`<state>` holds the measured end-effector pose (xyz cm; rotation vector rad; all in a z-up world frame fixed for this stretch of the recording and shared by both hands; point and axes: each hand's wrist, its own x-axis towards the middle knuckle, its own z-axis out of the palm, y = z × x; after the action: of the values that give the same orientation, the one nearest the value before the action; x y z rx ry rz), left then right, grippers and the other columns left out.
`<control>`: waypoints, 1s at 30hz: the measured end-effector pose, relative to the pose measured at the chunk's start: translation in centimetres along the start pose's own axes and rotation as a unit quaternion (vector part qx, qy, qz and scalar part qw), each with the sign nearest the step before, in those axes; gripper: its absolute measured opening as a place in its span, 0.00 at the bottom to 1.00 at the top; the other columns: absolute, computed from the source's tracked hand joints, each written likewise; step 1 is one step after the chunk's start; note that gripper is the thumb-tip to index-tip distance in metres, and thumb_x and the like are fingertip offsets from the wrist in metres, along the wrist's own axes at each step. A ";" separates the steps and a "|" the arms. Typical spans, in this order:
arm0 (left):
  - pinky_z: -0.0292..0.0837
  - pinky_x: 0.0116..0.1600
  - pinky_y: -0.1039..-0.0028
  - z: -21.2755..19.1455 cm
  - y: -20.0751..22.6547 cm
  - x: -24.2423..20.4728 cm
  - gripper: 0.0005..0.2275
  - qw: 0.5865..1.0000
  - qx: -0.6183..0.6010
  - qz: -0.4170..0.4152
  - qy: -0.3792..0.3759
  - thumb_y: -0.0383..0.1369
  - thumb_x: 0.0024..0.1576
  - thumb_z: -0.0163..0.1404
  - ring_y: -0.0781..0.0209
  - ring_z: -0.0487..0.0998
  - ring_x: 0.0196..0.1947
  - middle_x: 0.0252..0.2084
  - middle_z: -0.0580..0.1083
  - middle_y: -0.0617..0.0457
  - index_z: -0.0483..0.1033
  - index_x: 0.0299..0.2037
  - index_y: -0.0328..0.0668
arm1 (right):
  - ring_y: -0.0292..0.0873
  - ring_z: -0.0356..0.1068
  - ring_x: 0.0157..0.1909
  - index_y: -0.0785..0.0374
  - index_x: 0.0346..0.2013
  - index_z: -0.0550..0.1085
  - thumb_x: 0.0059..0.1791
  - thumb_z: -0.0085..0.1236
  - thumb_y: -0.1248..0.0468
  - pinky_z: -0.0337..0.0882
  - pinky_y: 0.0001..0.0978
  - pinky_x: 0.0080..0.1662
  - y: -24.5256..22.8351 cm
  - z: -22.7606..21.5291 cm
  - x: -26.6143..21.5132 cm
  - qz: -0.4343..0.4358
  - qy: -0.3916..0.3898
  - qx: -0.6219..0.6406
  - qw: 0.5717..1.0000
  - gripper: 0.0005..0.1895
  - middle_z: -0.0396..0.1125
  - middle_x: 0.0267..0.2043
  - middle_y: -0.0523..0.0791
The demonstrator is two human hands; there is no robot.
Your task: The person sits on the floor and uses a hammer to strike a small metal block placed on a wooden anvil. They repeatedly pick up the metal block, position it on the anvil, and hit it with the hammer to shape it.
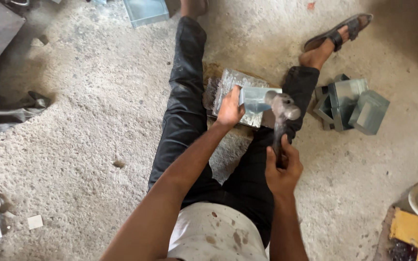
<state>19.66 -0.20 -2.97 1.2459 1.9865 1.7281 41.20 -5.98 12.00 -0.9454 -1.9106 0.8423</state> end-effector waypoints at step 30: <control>0.69 0.53 0.49 -0.7 5.9 2.7 0.05 0.839 0.527 0.122 -0.060 0.32 0.56 0.48 0.54 0.76 0.42 0.37 0.75 0.53 0.74 0.40 0.46 | 0.38 0.72 0.53 0.70 0.62 0.70 0.54 0.59 0.72 0.71 0.28 0.52 1.9 -1.5 9.1 0.030 -0.121 -0.013 0.992 0.21 0.74 0.55 0.51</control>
<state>20.15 0.95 3.41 1.8757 2.8767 0.4408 39.65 2.98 14.51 -0.9549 -2.1126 1.0086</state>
